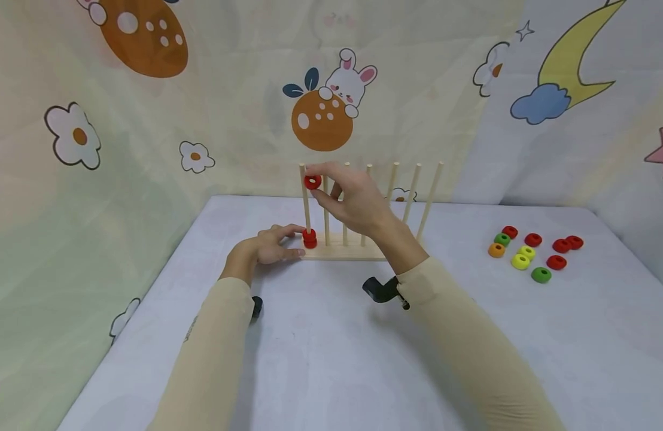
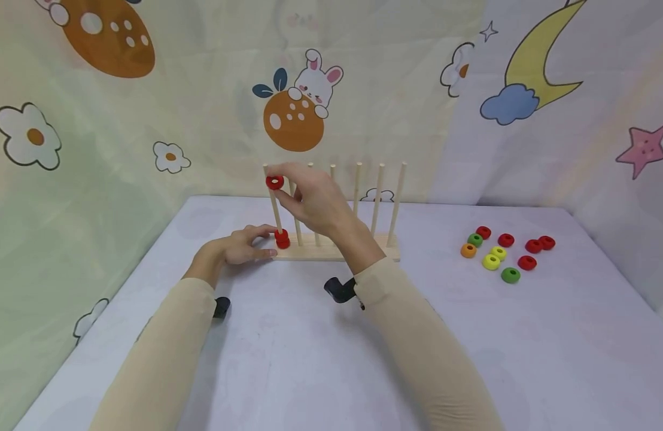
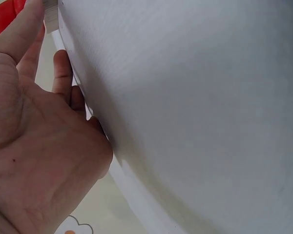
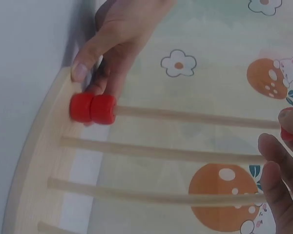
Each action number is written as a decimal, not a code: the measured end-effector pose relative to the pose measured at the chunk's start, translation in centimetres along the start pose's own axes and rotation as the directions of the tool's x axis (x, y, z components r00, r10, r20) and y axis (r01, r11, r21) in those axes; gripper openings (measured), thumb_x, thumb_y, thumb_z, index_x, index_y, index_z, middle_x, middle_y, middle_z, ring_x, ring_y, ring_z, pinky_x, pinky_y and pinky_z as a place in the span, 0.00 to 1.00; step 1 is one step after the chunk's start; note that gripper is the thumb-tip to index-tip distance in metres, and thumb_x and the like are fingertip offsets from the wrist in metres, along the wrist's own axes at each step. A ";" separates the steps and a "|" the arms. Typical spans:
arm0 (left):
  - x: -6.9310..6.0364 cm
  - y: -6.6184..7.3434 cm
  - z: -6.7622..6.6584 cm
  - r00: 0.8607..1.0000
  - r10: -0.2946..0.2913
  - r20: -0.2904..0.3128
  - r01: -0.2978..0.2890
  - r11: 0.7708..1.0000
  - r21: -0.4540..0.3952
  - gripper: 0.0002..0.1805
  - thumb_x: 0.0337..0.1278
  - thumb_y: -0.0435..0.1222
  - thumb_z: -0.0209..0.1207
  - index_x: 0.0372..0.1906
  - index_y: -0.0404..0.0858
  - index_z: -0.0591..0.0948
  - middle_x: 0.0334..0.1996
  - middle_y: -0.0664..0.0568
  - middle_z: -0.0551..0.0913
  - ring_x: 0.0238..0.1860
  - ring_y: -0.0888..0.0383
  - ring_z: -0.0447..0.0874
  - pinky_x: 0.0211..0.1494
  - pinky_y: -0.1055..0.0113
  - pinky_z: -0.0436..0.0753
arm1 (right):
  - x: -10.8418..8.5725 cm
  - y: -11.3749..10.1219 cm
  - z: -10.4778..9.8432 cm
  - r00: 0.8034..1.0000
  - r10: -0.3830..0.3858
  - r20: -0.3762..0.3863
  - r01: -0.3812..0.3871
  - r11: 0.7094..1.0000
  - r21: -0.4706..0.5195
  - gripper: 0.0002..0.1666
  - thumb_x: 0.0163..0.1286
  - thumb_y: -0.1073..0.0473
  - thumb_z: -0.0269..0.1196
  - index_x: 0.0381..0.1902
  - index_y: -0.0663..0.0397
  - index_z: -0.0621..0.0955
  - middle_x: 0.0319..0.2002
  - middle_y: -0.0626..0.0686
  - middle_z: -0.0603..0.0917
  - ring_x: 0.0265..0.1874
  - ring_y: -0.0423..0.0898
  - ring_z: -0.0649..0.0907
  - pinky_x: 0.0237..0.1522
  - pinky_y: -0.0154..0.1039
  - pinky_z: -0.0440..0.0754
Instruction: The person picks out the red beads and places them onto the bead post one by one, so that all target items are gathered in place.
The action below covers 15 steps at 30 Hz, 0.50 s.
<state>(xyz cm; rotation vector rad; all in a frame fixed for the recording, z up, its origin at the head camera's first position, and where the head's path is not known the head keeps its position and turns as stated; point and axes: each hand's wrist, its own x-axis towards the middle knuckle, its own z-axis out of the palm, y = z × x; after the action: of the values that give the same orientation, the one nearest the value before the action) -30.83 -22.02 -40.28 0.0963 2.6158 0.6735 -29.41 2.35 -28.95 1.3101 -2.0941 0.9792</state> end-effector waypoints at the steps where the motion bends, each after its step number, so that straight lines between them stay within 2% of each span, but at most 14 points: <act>1: -0.1 0.0 0.0 1.000 -0.002 0.001 0.002 1.000 0.000 0.37 0.63 0.59 0.63 0.74 0.74 0.62 0.75 0.52 0.62 0.76 0.41 0.53 0.72 0.28 0.60 | 0.1 -0.1 0.1 1.000 0.010 -0.010 -0.010 1.000 0.002 0.20 0.70 0.66 0.67 0.59 0.57 0.81 0.54 0.53 0.87 0.29 0.44 0.81 0.34 0.34 0.82; 7: -1.0 0.3 -0.1 0.999 0.033 -0.015 -0.033 0.999 -0.001 0.37 0.63 0.59 0.63 0.75 0.71 0.63 0.75 0.50 0.63 0.76 0.38 0.54 0.70 0.27 0.61 | 1.0 -0.6 0.6 0.997 0.065 -0.051 -0.065 0.998 -0.011 0.19 0.72 0.64 0.67 0.59 0.56 0.81 0.51 0.52 0.87 0.21 0.44 0.76 0.30 0.34 0.79; 15: -1.4 0.5 -0.2 0.998 0.055 -0.016 -0.055 0.998 -0.008 0.36 0.64 0.59 0.62 0.75 0.70 0.64 0.74 0.50 0.64 0.76 0.38 0.53 0.70 0.28 0.63 | 2.1 -1.2 1.0 0.991 0.113 -0.072 -0.119 0.989 -0.083 0.18 0.74 0.61 0.65 0.59 0.56 0.80 0.52 0.52 0.86 0.20 0.45 0.72 0.28 0.34 0.74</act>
<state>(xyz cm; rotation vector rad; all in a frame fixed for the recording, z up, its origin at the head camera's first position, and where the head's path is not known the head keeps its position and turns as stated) -29.70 -21.95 -39.32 0.1614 2.6332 0.7065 -29.23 0.01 -27.69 1.1084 -2.1565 0.9547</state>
